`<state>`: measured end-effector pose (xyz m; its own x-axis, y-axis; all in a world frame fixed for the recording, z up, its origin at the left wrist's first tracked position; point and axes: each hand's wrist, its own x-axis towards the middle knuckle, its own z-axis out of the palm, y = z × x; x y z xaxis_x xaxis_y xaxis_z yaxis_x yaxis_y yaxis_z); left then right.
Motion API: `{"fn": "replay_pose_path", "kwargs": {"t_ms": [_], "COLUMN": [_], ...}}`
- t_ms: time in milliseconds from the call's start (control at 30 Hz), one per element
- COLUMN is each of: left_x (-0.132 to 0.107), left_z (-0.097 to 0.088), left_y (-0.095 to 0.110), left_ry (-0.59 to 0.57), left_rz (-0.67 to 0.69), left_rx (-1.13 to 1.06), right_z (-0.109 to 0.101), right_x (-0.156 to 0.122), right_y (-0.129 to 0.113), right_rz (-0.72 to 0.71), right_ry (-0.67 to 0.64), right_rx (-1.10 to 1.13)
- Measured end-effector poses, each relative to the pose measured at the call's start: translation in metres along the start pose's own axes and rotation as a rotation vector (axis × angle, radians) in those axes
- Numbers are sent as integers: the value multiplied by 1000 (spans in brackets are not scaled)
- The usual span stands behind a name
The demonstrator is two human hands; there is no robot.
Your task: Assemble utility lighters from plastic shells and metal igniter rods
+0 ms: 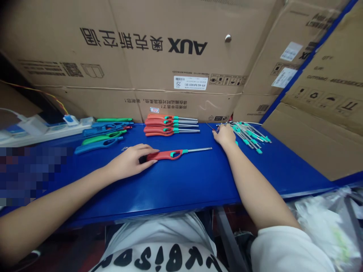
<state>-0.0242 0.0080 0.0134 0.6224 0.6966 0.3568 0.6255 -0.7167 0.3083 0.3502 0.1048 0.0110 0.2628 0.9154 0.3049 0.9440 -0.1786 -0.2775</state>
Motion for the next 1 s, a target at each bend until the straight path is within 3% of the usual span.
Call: {"fn": "replay_pose_path", "kwargs": {"t_ms": [133, 233, 300, 367, 400, 467, 567, 633, 700, 867, 1000], "left_x": [-1, -2, -2, -3, -3, -3, -3, -4, -4, -6, -6], "left_z": [0, 0, 1, 1, 2, 4, 7, 9, 10, 9, 8], "left_y": [2, 4, 7, 11, 14, 18, 24, 26, 26, 24, 22], "left_ry": [1, -2, -16, -38, -37, -42, -38, -35, -35, -40, -50], "left_rz": [5, 27, 47, 62, 69, 86, 105, 109, 115, 137, 124], "left_rx": [-36, -78, -112, -150, -168, -190, -196, -186, -176, -172, -171], "right_z": [-9, -29, -44, -56, -59, -59, -43, -25, -8, 18, 26], "right_x": [1, 0, -5, -14, -21, -41, -75, -94, -105, -108, -105], "right_y": [2, -4, -15, -34, -47, -77, -123, -147, -164, -191, -202], "right_rz": [82, 135, 96, -40, -89, -188, -187, -108, -111, -241, -273], "right_ry": [-15, 74, 271, 372, 333, 106, -220, -408, -566, -702, -701], "right_rx": [-16, 14, 203, 534, 715, 986, 1285, 1413, 1398, 1327, 1306]}}
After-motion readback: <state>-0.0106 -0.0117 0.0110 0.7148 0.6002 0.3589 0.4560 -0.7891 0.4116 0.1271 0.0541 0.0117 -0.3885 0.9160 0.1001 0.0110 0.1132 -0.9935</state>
